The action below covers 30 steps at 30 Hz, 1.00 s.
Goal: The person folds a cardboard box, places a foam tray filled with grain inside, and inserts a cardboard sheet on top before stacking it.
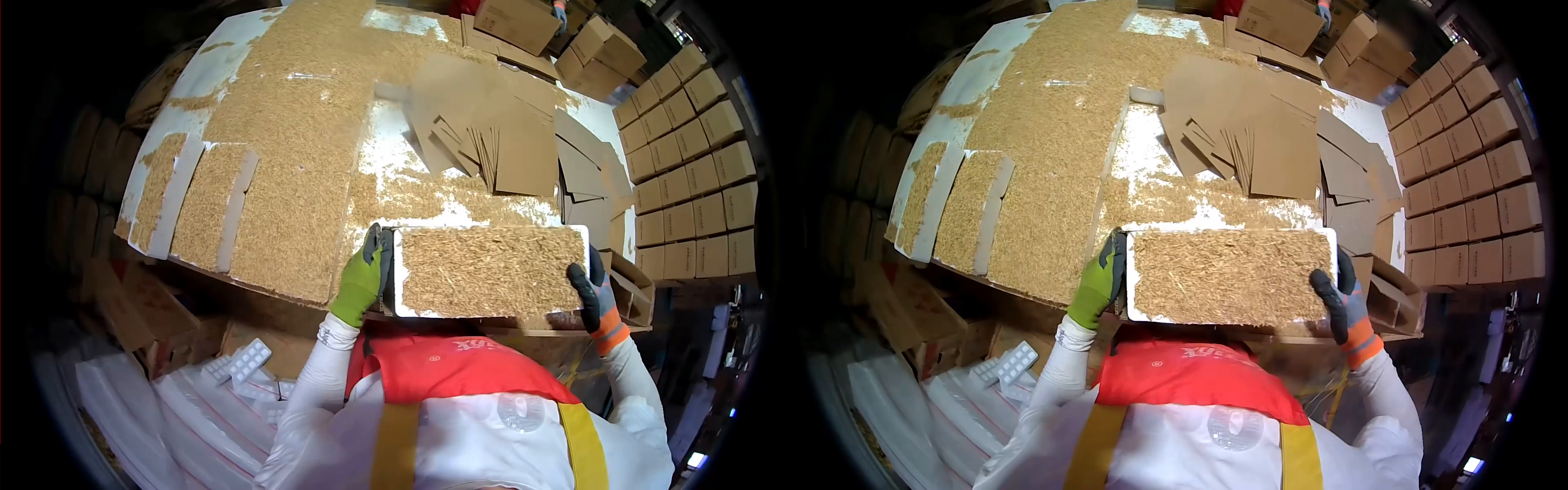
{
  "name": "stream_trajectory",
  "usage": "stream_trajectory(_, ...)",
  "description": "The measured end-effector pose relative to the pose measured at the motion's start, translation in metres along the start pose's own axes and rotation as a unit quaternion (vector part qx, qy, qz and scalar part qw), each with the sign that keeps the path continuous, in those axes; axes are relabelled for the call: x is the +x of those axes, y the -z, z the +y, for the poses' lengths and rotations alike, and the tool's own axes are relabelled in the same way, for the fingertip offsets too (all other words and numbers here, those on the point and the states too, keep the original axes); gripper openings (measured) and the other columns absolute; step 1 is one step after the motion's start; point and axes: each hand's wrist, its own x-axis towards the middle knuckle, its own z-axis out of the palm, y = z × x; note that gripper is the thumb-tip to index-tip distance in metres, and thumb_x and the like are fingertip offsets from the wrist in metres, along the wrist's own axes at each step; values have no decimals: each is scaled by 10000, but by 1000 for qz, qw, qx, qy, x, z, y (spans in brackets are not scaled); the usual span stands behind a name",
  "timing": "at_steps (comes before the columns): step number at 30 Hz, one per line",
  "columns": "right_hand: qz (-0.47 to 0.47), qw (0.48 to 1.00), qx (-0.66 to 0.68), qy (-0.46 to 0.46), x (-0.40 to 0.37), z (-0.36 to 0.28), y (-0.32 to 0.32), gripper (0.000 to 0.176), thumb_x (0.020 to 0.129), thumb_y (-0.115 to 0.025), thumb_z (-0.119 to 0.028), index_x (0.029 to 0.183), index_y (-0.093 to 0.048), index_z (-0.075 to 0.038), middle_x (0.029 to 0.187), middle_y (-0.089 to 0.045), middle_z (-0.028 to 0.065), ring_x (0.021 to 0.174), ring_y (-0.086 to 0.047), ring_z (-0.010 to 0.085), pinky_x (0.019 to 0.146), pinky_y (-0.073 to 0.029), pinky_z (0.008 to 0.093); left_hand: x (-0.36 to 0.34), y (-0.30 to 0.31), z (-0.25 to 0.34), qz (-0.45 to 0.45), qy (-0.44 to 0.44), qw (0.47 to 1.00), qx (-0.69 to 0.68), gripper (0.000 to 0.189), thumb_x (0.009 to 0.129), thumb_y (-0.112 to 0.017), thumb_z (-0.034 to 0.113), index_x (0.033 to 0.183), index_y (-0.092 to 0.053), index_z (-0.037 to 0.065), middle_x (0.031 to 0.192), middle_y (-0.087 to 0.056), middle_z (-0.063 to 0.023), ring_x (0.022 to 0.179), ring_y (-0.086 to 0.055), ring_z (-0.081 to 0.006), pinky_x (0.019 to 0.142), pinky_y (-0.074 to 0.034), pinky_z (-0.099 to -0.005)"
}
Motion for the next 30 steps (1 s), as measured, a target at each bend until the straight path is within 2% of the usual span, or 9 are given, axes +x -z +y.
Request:
stream_trajectory(4, -17, 997, -61, -48, 19, 17, -10, 620, 914, -700, -310, 1409, -462, -24, 1211, -616, 76, 1066, -555, 140, 917, -447, 302, -5, 1, 5, 26, -19, 997, -74, 456, 1047, -347, 257, 1449, -437, 62, 1345, -571, -215, 1212, -576, -345, 951, -493, -394)
stream_trajectory(8, -70, 962, -259, -49, 39, 44, -3, 411, 907, -701, -307, 1199, -612, -31, 848, -672, 52, 749, -574, 109, 677, -488, 305, -14, 19, 24, -67, 188, 919, -339, 507, 1066, -345, 333, 1450, -421, 11, 1432, -519, -163, 1319, -500, -233, 1079, -393, -326)
stream_trajectory(13, -204, 810, -549, -35, 74, 47, 4, 421, 876, -671, -441, 991, -657, -36, 888, -688, 157, 835, -655, 308, 754, -525, 411, -16, 13, 37, -16, 60, 993, -98, 763, 841, -748, 292, 1439, -398, -28, 1313, -594, -211, 1152, -627, -292, 966, -475, -330)
stream_trajectory(18, -276, 634, -718, 73, 107, 21, -32, 528, 859, -624, -544, 895, -694, -22, 888, -699, 204, 866, -666, 360, 825, -517, 459, -13, 3, 52, -20, 126, 991, -35, 834, 804, -753, 362, 1452, -388, -14, 1320, -573, -244, 1169, -606, -360, 972, -487, -399)
stream_trajectory(22, -226, 718, -634, 175, 139, -78, -103, 481, 870, -621, -553, 906, -706, -81, 868, -706, 166, 841, -669, 371, 771, -529, 448, -11, 17, 56, -34, 164, 985, -41, 779, 826, -729, 307, 1455, -390, -3, 1380, -530, -218, 1217, -562, -377, 1006, -467, -393)
stream_trajectory(25, -264, 808, -471, 236, 185, -101, -176, 433, 887, -630, -524, 1018, -681, -115, 928, -703, 156, 890, -666, 360, 828, -513, 453, -35, 21, 30, 136, 49, 973, -181, 694, 797, -707, 77, 1421, -422, -28, 1437, -485, -207, 1326, -479, -343, 1091, -383, -401)
stream_trajectory(26, -292, 803, -450, 261, 207, -87, -205, 444, 898, -626, -516, 1096, -666, -121, 1001, -702, 164, 932, -669, 348, 864, -511, 446, -45, 41, 30, 214, 31, 976, -35, 665, 803, -712, 70, 1399, -441, -43, 1464, -448, -205, 1378, -412, -330, 1127, -334, -410)
stream_trajectory(28, -349, 846, -363, 175, 247, -50, -266, 598, 910, -603, -541, 1308, -557, -98, 1235, -634, 190, 1092, -632, 353, 959, -489, 422, -62, 37, -7, 435, 89, 885, -136, 741, 856, -728, 180, 1453, -348, -40, 1500, -351, -229, 1426, -291, -373, 1163, -270, -441)
stream_trajectory(30, -294, 860, -351, 225, 300, 27, -328, 777, 903, -632, -550, 1415, -412, -9, 1312, -579, 179, 1011, -656, 288, 836, -524, 402, -90, 30, -74, 401, 403, 821, 50, 943, 882, -671, 462, 1488, -218, -101, 1549, -200, -318, 1440, -225, -417, 1185, -208, -483)
